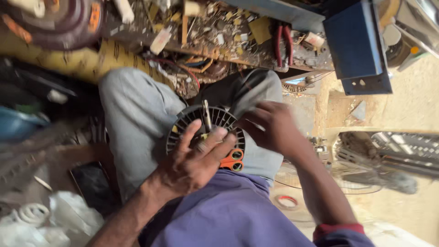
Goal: The person assembles components of a fan motor by hand, inserting a metal shaft through the stator and using scissors to cut and place small pieces of yellow paper into the motor slots.
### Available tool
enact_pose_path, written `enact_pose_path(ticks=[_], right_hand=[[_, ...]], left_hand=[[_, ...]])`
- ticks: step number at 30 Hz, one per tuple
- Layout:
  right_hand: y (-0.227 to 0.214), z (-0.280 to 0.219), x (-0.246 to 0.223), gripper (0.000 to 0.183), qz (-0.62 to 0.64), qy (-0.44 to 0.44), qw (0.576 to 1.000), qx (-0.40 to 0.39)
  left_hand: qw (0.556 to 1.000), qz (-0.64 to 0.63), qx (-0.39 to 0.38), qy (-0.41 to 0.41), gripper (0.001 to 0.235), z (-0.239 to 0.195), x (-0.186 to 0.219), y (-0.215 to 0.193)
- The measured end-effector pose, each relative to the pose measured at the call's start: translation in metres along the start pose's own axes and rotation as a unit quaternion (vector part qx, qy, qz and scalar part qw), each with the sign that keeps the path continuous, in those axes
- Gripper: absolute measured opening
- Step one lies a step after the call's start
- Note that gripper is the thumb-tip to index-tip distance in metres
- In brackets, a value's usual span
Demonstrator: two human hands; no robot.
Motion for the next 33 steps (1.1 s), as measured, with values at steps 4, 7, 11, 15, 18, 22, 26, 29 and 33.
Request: enact_pose_path(ticks=[4, 7, 11, 15, 18, 22, 26, 29, 33], right_hand=[[0.023, 0.052, -0.002, 0.014, 0.12, -0.065, 0.99, 0.032], [0.009, 0.057, 0.017, 0.012, 0.163, 0.077, 0.981, 0.068], [0.028, 0.016, -0.045, 0.031, 0.027, -0.085, 0.992, -0.089], [0.006, -0.043, -0.052, 0.019, 0.151, -0.006, 0.973, -0.176], [-0.011, -0.024, 0.004, 0.009, -0.057, 0.14, 0.988, -0.032], [0.032, 0.037, 0.02, 0.013, 0.203, 0.101, 0.974, -0.025], [0.015, 0.057, 0.041, 0.007, 0.18, 0.202, 0.962, 0.03], [0.004, 0.042, -0.022, 0.013, -0.045, -0.028, 0.996, 0.071], [0.039, -0.045, -0.081, 0.008, 0.018, -0.094, 0.974, -0.208]], left_hand=[[0.905, -0.35, 0.144, -0.194, 0.009, 0.004, -0.051, -0.001], [0.872, -0.374, 0.057, -0.311, 0.022, 0.0, -0.089, 0.049], [0.824, -0.433, -0.227, -0.286, 0.016, -0.014, -0.108, 0.094], [0.827, -0.407, -0.001, -0.388, 0.013, -0.035, -0.083, 0.039], [0.978, -0.133, 0.065, -0.147, 0.013, 0.0, -0.02, -0.009], [0.978, -0.16, 0.102, -0.092, 0.013, 0.008, -0.02, -0.016], [0.779, -0.435, 0.094, -0.442, 0.012, -0.029, -0.081, 0.063], [0.886, -0.369, -0.067, -0.274, 0.021, -0.01, -0.107, 0.094], [0.805, -0.458, -0.173, -0.335, 0.014, -0.042, -0.101, 0.088]])
Point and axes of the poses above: each hand's wrist, its own z-axis towards the middle knuckle, its own y-axis out of the palm, x = y × z, the point moved 8 cm from there along z, towards the middle knuckle, and after that the axes turned 5 degrees about y, right-handed, at the moved point
